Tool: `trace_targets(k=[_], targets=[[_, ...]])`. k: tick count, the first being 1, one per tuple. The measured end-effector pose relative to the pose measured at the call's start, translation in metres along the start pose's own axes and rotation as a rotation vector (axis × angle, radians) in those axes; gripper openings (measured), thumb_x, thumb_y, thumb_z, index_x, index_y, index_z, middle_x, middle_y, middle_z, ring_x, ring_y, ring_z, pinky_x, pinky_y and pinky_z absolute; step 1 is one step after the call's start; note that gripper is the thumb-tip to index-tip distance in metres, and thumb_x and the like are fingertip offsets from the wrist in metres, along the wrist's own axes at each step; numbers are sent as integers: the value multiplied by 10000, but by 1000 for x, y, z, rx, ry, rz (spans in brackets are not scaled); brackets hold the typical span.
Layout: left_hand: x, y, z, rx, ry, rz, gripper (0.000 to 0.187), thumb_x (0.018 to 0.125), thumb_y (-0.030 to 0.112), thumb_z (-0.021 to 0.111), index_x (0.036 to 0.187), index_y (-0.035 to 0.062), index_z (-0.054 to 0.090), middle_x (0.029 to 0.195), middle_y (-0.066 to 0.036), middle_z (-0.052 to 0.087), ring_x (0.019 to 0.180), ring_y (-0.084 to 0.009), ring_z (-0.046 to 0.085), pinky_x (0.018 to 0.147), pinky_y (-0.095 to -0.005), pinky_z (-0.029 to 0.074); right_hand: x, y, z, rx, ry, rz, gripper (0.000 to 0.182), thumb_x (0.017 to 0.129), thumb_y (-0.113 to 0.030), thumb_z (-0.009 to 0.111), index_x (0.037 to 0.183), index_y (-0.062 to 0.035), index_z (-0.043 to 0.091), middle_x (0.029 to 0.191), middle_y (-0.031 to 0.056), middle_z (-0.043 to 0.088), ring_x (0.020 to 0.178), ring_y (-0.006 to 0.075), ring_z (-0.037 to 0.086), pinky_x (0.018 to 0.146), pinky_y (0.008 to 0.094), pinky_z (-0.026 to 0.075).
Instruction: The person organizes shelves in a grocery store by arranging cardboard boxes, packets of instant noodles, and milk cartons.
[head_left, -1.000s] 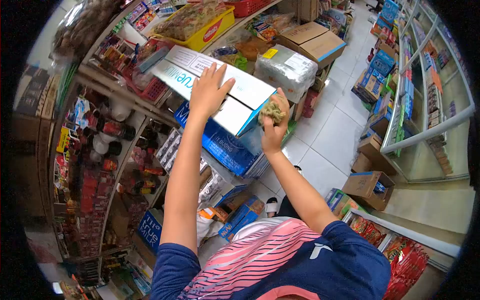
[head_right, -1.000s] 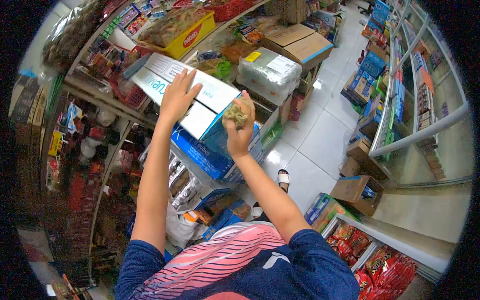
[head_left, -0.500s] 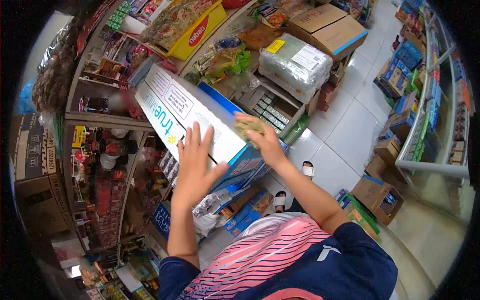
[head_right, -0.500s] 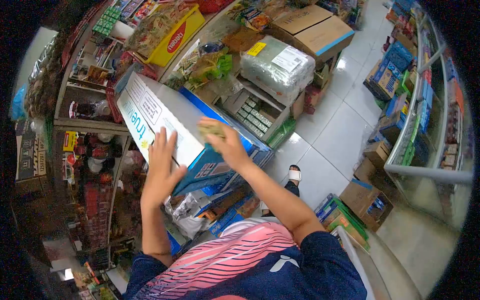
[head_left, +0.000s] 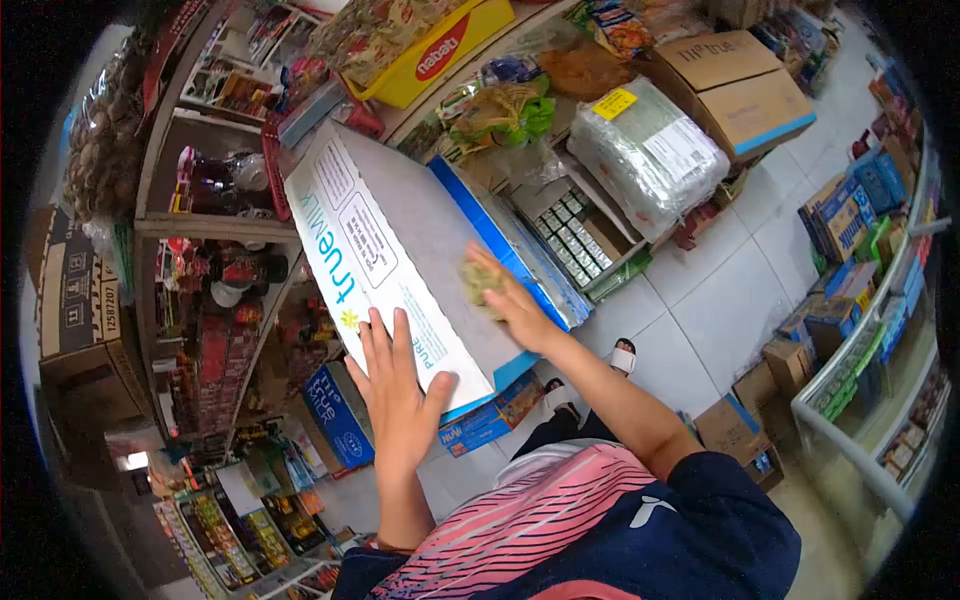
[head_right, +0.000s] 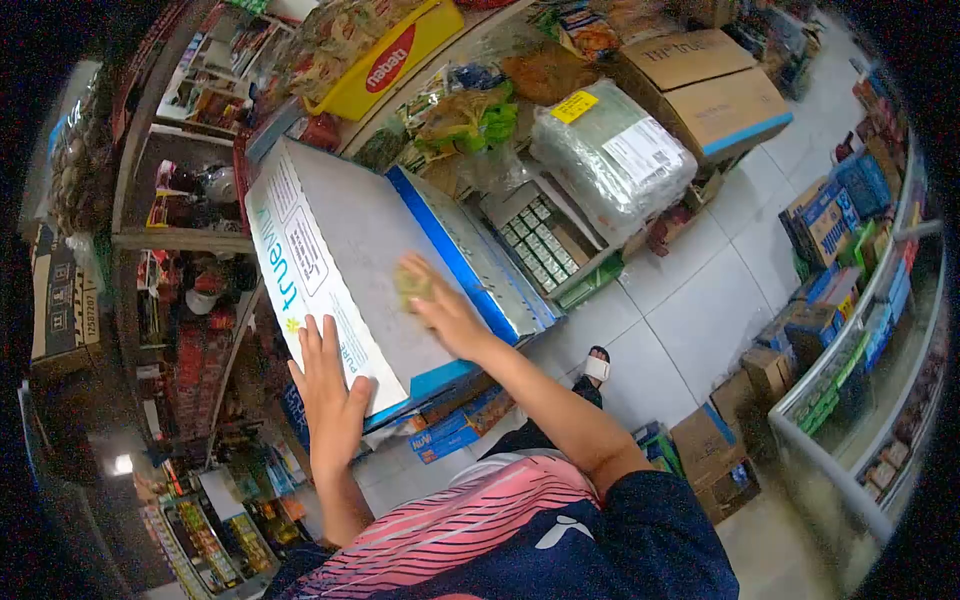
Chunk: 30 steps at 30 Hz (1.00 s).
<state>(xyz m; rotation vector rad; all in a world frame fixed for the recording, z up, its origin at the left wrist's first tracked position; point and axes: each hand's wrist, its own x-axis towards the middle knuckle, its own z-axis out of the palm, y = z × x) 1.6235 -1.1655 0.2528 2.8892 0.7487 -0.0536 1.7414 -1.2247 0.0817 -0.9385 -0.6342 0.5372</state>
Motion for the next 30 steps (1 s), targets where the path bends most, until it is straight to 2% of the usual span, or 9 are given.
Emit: trace_targets(k=[4,7,9,11,14,19,21,27,30], targets=[[2,1,2,35,-9,-36,802,780,615,386,1353,72,243,1411,-204,151,1306,-366,118,1013,-536,4,86,-51,25,-112,-193,-197,566,859,-317,421,1330,-41,276,1398,138,233,1316,254,155,1060,343,105],[4,3,2,34,13,-40,800,780,619,383,1349,71,257,1410,-203,160,1304,-363,134,1015,-527,9,134,-3,19,206,-204,-10,541,885,-335,389,1326,-40,285,1392,155,236,1315,276,151,1060,348,105],[4,3,2,28,11,-60,809,777,625,383,1344,61,264,1404,-207,174,1300,-362,147,1016,-522,11,132,64,-4,-302,11,87,520,889,-348,397,1318,-65,312,1381,155,263,1267,301,246,1036,375,185],[5,3,1,18,16,-76,818,774,632,382,1338,50,271,1399,-210,189,1297,-361,160,1017,-516,12,105,120,-34,-389,19,143,505,897,-342,369,1321,-71,316,1385,152,254,1279,302,216,1046,372,162],[9,2,0,-58,38,-107,828,768,626,406,1325,26,281,1387,-218,216,1290,-367,178,1015,-515,15,81,96,-27,-459,25,192,481,899,-298,365,1318,-64,326,1392,158,230,1286,303,203,1048,370,152],[8,1,-1,-37,22,-98,815,762,584,461,1308,3,293,1375,-227,236,1284,-376,190,1011,-524,17,128,-8,10,-122,-144,-92,488,868,-260,369,1313,-64,330,1412,144,158,1269,284,222,1044,349,139],[9,1,-2,-30,33,-107,827,753,589,471,1304,-2,294,1372,-229,239,1282,-378,193,1010,-527,19,173,-10,30,-213,-32,-343,427,826,-188,489,1219,-28,446,1271,189,335,1158,301,347,981,349,256],[8,1,-4,-111,20,-123,835,718,558,537,1294,-1,309,1362,-247,244,1273,-392,201,1002,-545,20,267,48,22,-104,142,-270,303,733,-51,566,1034,-17,563,1052,153,514,986,291,480,866,342,373],[8,1,-6,-98,1,-117,828,712,554,546,1286,1,321,1357,-254,248,1270,-401,200,997,-553,20,244,136,-12,-371,205,-214,297,734,-13,553,1031,-7,541,1108,149,505,1031,276,480,884,325,370]])
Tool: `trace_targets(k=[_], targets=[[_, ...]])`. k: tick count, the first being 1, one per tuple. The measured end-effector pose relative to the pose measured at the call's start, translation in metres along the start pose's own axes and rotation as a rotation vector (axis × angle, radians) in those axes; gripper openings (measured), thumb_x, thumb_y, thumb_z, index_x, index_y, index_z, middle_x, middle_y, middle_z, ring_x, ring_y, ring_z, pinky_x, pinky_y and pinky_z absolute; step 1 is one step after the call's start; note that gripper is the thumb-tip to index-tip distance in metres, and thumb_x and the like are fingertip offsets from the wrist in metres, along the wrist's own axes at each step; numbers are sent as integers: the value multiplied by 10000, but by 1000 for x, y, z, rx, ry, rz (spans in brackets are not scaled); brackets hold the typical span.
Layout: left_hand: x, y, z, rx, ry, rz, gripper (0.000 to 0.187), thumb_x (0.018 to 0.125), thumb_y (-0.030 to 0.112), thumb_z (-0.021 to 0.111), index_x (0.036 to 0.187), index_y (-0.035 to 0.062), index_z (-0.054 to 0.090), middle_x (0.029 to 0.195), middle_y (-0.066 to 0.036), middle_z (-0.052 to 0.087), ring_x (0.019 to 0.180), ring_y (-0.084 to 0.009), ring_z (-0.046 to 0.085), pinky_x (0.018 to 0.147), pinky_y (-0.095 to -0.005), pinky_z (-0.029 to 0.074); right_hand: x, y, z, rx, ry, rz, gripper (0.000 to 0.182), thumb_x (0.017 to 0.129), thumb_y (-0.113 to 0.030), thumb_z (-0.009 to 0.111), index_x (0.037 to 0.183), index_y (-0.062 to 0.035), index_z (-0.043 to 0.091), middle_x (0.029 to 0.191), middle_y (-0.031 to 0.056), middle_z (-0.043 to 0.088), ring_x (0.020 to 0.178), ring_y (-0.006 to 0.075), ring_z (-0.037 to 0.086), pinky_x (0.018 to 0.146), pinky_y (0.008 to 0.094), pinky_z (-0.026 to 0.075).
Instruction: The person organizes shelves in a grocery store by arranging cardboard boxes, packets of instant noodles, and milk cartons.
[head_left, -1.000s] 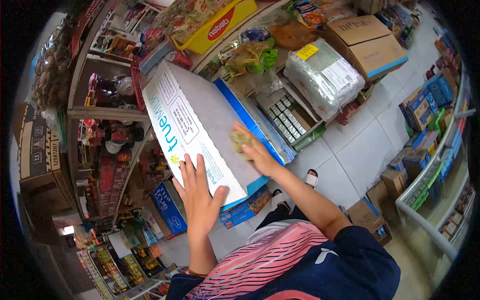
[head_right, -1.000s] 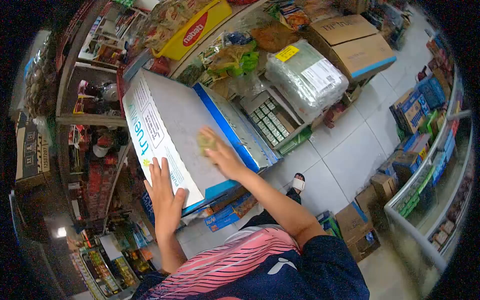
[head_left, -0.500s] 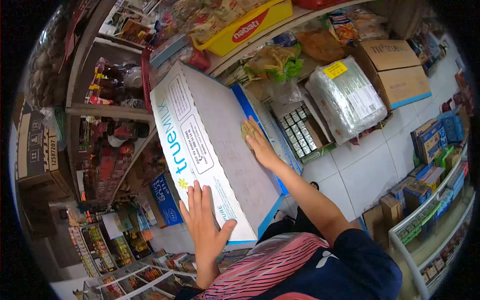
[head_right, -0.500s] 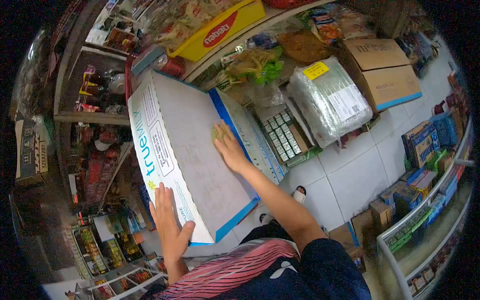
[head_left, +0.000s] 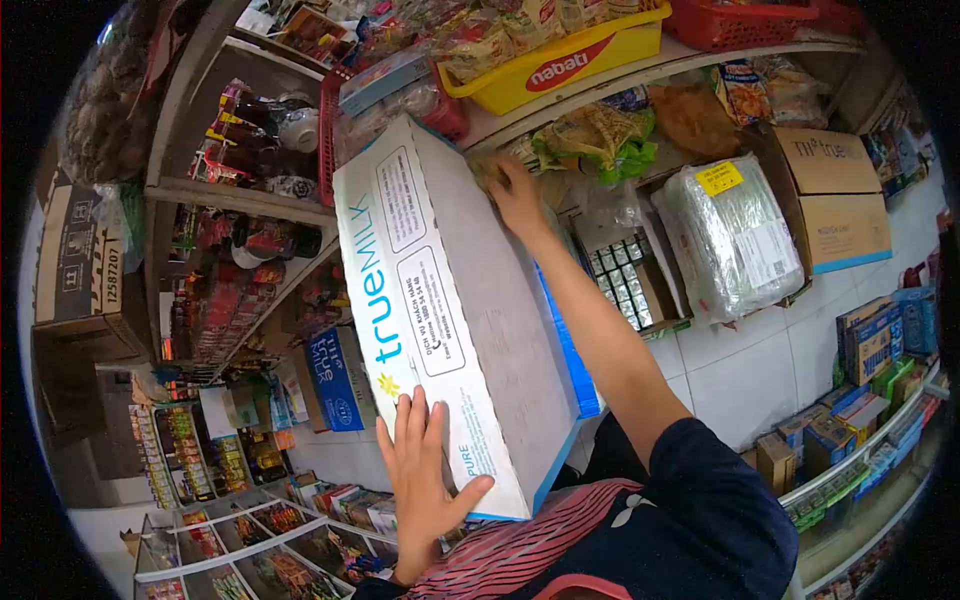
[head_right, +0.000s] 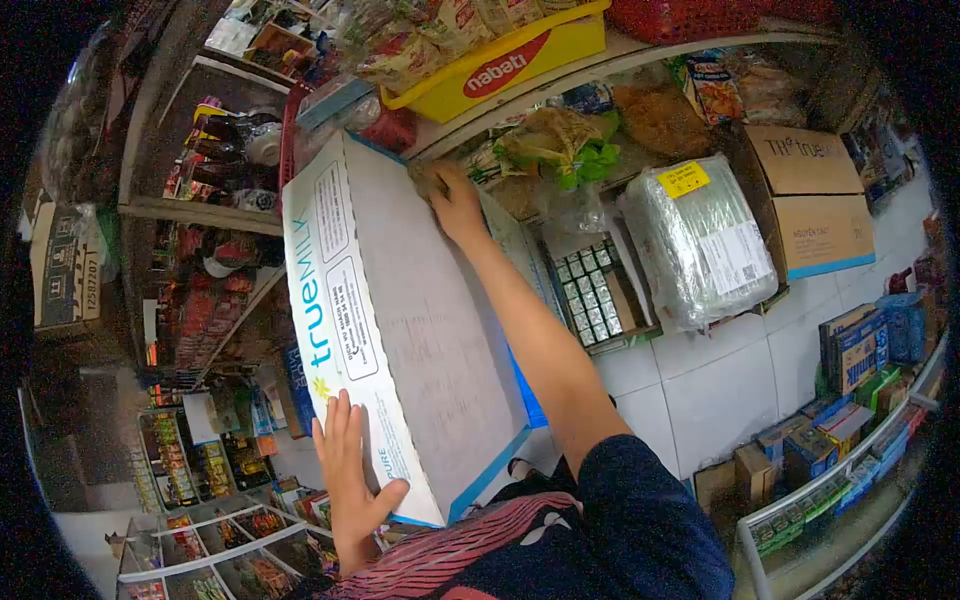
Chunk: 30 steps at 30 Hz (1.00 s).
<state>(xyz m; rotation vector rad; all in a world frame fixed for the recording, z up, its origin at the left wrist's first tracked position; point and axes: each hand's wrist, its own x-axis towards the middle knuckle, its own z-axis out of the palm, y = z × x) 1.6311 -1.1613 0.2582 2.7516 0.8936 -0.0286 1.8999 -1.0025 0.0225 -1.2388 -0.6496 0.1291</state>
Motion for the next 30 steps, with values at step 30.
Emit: trace_targets(k=[30], targets=[[-11,-14,-6,-367,123,154,708,739,368,603,1305,48,324,1362,-166,287,1283,-310,224,1017,-512,-1,-277,-142,-183,-429,-599,113,234,709,65,536,935,9,560,1004,190,566,1006,341,517,894,378,399]])
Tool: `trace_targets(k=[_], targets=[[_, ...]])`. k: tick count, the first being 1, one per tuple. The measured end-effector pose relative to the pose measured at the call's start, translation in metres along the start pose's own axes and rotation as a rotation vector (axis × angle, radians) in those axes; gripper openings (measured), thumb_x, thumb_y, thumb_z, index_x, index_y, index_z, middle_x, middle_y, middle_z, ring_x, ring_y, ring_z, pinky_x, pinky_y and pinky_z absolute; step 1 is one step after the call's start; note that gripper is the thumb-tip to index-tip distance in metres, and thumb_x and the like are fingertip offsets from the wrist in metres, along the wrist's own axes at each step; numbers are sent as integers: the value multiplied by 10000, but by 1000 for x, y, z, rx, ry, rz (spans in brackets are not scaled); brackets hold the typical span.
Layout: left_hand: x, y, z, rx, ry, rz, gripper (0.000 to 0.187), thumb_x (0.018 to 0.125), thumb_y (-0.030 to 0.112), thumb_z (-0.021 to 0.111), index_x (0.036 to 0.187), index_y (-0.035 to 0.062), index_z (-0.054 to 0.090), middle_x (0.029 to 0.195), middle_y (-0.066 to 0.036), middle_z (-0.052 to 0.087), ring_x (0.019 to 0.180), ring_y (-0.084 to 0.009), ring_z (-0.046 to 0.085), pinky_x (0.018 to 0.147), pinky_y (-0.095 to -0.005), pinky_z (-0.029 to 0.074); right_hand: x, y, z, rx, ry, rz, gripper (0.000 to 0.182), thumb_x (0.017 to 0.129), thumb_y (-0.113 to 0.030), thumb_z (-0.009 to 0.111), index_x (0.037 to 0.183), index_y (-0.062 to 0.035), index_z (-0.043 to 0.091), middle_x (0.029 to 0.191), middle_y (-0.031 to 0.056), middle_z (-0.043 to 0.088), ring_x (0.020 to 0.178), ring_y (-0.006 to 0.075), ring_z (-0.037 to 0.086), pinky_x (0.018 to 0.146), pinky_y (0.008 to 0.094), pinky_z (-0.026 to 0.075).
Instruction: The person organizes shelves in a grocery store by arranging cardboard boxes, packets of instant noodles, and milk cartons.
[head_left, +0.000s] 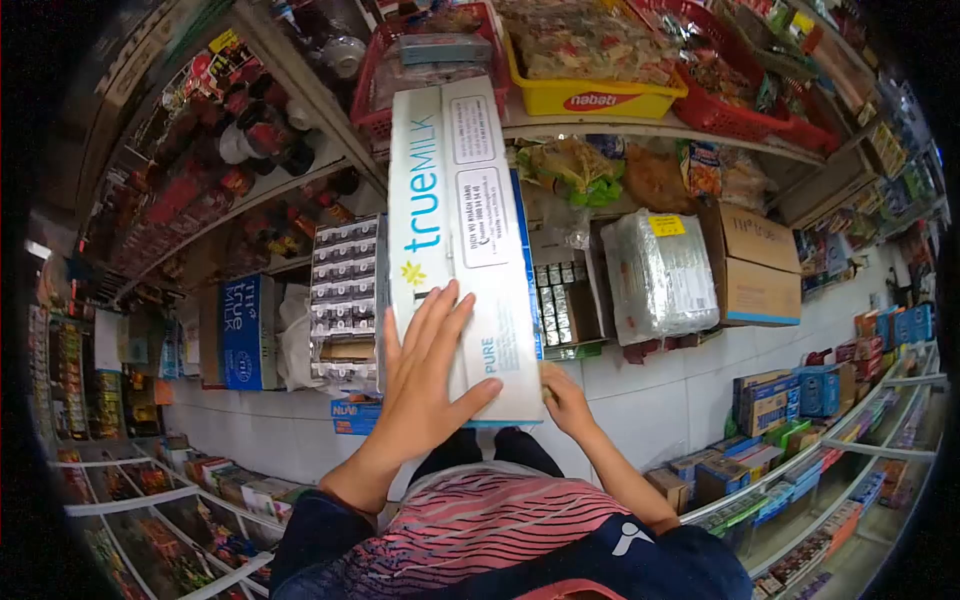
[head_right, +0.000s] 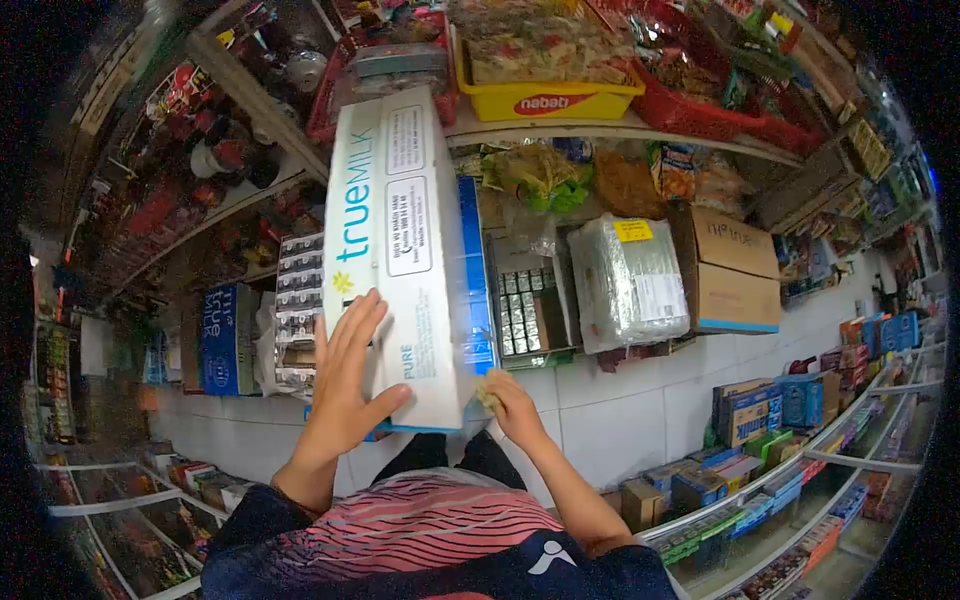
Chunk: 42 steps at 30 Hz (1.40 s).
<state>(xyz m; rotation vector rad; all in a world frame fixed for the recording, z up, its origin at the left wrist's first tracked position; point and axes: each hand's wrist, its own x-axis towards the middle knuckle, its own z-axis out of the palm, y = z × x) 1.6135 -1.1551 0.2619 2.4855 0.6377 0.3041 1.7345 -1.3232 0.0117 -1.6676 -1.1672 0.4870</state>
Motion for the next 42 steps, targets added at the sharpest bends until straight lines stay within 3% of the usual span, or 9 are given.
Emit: trace_targets(k=[5,10,14,19,21,24,30,33,42], targets=[[-8,-16,-1,-217,152,118,566,732,262,594,1220,32,424,1279,-149,404,1235,-296,313,1028,-472,63,-10,-45,-39,333,196,511,234,676,5,566,909,-8,578,925,66,595,907,164,538,820,291,414],[-27,-32,-1,-551,384,471,324,735,117,583,1037,3,562,1071,-151,554,1018,-311,507,889,-380,380,39,-175,-72,296,691,-14,322,635,-33,598,943,-13,508,934,56,423,870,154,445,796,259,367],[-47,-30,5,-840,281,694,748,813,324,568,1374,54,153,1388,-246,160,1262,-379,245,1020,-426,203,64,-256,-33,218,425,-311,315,614,-42,632,914,6,549,962,108,489,865,201,503,763,283,410],[-59,-62,13,-1008,700,317,399,840,212,553,1164,36,401,1195,-198,397,1119,-298,411,951,-393,320,84,-286,9,89,22,-293,276,693,-23,595,964,32,591,1041,199,553,952,297,543,818,344,416],[-56,-73,11,-1574,706,139,363,854,135,518,1185,33,409,1232,-189,393,1145,-279,397,969,-381,309,93,-279,9,-130,128,-370,265,714,-29,578,972,30,596,1067,196,551,990,301,536,845,351,407],[-51,-103,46,-808,460,219,496,857,66,477,1311,29,280,1332,-156,331,1241,-261,310,1029,-334,223,106,-269,17,-212,282,-214,234,744,-27,552,971,7,602,1095,178,545,1021,290,526,868,340,395],[-59,-157,156,-1551,256,-246,431,925,148,359,1316,5,253,1382,-157,243,1294,-269,206,1048,-333,167,122,-256,43,-342,168,-12,226,788,-95,566,1000,-19,579,1150,154,488,1102,295,444,902,348,364],[-49,-170,185,-1232,334,-193,442,944,220,311,1327,11,242,1379,-171,238,1312,-261,146,1059,-331,117,122,-255,45,-315,173,29,227,789,-106,569,1001,-25,577,1152,157,482,1100,303,441,912,356,353],[99,-156,54,-1090,520,129,529,940,280,315,1388,105,97,1434,-183,42,1330,-282,55,1063,-343,77,122,-254,45,-400,191,-12,210,784,-96,571,979,-17,577,1148,152,494,1098,309,450,911,361,360]])
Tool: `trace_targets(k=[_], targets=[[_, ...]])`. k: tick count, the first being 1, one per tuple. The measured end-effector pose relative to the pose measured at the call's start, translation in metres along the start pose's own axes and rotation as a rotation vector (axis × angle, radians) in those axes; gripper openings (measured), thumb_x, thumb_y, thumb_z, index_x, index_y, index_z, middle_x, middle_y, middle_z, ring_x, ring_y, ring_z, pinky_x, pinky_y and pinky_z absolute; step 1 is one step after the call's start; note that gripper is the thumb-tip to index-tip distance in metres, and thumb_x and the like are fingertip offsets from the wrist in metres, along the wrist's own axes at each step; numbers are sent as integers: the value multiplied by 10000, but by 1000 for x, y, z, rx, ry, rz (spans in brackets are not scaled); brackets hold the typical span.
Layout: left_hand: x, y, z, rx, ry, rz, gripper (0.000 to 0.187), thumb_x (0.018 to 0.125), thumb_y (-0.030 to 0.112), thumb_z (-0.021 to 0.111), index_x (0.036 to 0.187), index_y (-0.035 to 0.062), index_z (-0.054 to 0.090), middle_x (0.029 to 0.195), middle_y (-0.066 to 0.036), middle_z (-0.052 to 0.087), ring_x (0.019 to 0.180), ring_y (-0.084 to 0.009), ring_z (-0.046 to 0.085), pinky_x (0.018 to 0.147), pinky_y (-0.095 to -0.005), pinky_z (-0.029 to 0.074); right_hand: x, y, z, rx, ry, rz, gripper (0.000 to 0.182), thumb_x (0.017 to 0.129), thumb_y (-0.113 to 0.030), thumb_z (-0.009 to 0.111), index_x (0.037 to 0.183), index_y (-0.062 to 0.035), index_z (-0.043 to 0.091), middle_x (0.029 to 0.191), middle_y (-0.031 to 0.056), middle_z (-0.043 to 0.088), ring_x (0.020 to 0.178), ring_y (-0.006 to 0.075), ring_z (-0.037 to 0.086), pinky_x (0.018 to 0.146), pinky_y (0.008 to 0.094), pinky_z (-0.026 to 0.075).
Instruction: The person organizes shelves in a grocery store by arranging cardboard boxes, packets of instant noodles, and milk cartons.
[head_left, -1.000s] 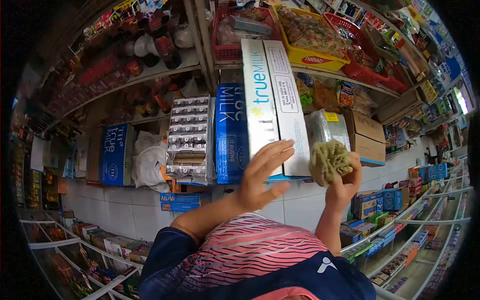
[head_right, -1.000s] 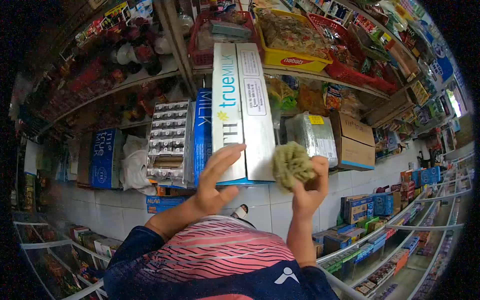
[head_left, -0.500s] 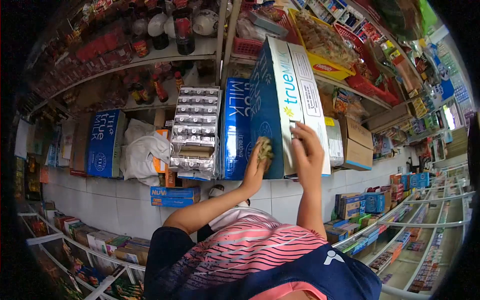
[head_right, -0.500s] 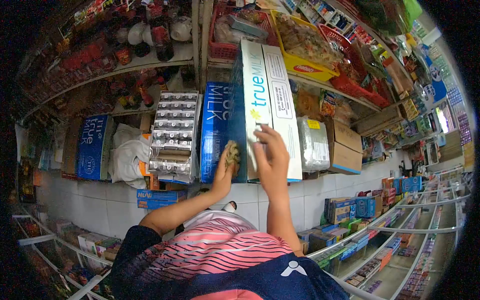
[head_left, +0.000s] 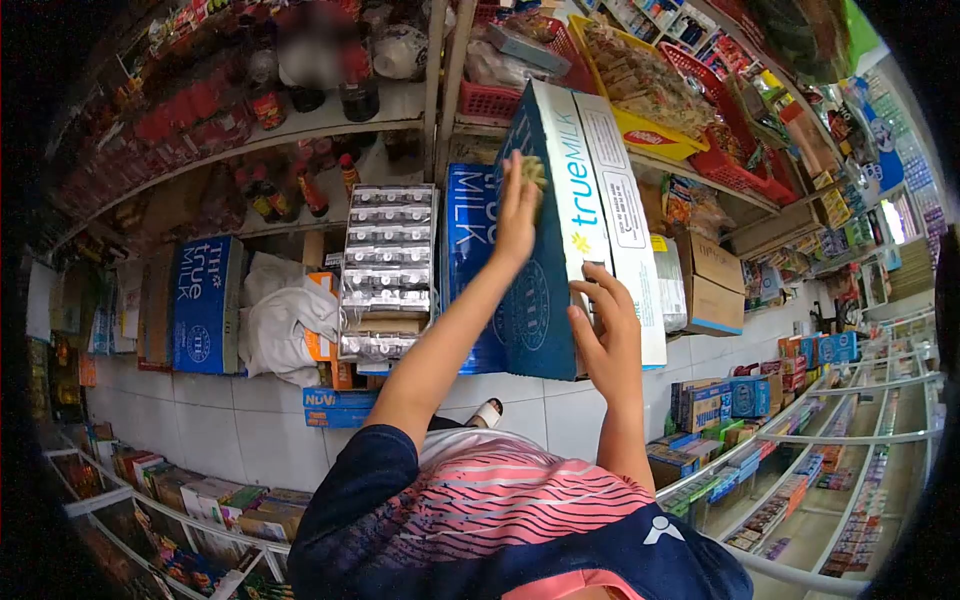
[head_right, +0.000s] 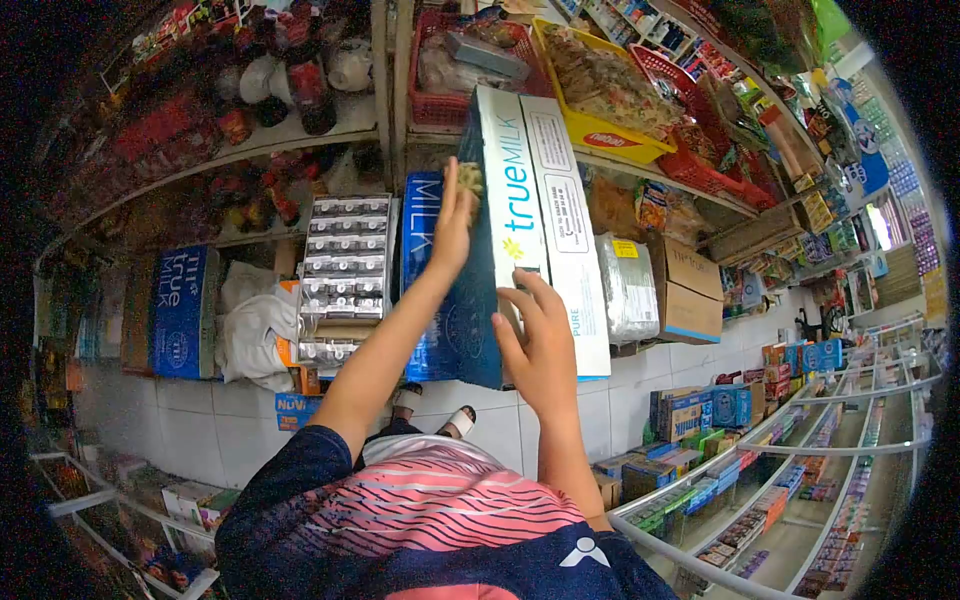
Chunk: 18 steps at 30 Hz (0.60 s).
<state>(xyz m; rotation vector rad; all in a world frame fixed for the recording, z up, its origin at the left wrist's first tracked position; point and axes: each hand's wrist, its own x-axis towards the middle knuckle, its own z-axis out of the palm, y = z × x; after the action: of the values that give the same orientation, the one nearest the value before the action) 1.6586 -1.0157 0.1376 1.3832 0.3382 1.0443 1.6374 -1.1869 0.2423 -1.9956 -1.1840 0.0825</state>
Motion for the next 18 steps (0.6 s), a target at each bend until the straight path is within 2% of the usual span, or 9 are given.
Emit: trace_targets(k=[4,6,8,11,12,13,15,16,18], targets=[[-20,-98,-14,-451,170,-382,542,942,267,320,1388,85,72,1407,-163,170,1310,-257,150,1056,-326,149,1,0,-2,6,16,-1,191,772,-66,577,955,-12,579,1119,137,521,1087,305,465,912,359,363],[-35,-104,-15,-475,135,-417,549,942,296,302,1388,91,56,1414,-156,147,1313,-254,136,1060,-331,129,4,0,-2,-5,17,-2,183,767,-59,575,942,-7,576,1112,136,524,1079,302,469,905,359,369],[-20,-60,-9,-392,0,-279,558,942,325,283,1389,97,41,1422,-148,125,1316,-251,121,1064,-335,109,7,-5,-4,3,18,30,180,765,-56,574,938,-8,576,1108,135,525,1070,300,474,902,359,371],[49,-12,-1,-290,-152,-8,572,941,369,255,1390,105,18,1433,-136,92,1321,-247,99,1069,-342,79,9,-5,-2,12,8,69,177,759,-47,571,933,-15,577,1100,131,530,1046,294,488,890,356,377],[76,-26,2,53,-42,144,515,944,255,312,1387,95,103,1405,-170,158,1303,-287,164,1047,-357,171,9,-5,-2,3,9,69,175,758,-46,571,931,-16,578,1098,131,531,1043,293,489,889,355,377],[96,-29,3,49,-39,141,515,944,255,312,1387,95,103,1405,-170,158,1303,-287,164,1047,-357,171,9,-5,-2,-8,9,68,173,758,-46,570,929,-18,579,1097,130,532,1040,291,491,887,354,377],[125,-30,5,217,128,249,471,935,281,335,1358,94,246,1404,-161,180,1304,-281,162,1049,-350,150,9,-5,-3,-20,0,73,177,758,-47,570,932,-18,580,1098,128,533,1042,289,491,888,353,376],[129,-48,1,213,129,244,471,935,281,335,1358,94,246,1404,-161,180,1304,-281,162,1049,-350,150,9,-5,-3,-8,-1,89,181,755,-44,572,935,-18,581,1099,127,532,1042,288,490,888,353,375],[128,-98,-14,496,115,306,502,919,273,391,1345,66,224,1360,-176,249,1230,-278,286,1014,-353,214,10,-5,-2,0,-2,109,186,753,-41,573,937,-19,582,1099,126,532,1042,287,490,889,353,374]])
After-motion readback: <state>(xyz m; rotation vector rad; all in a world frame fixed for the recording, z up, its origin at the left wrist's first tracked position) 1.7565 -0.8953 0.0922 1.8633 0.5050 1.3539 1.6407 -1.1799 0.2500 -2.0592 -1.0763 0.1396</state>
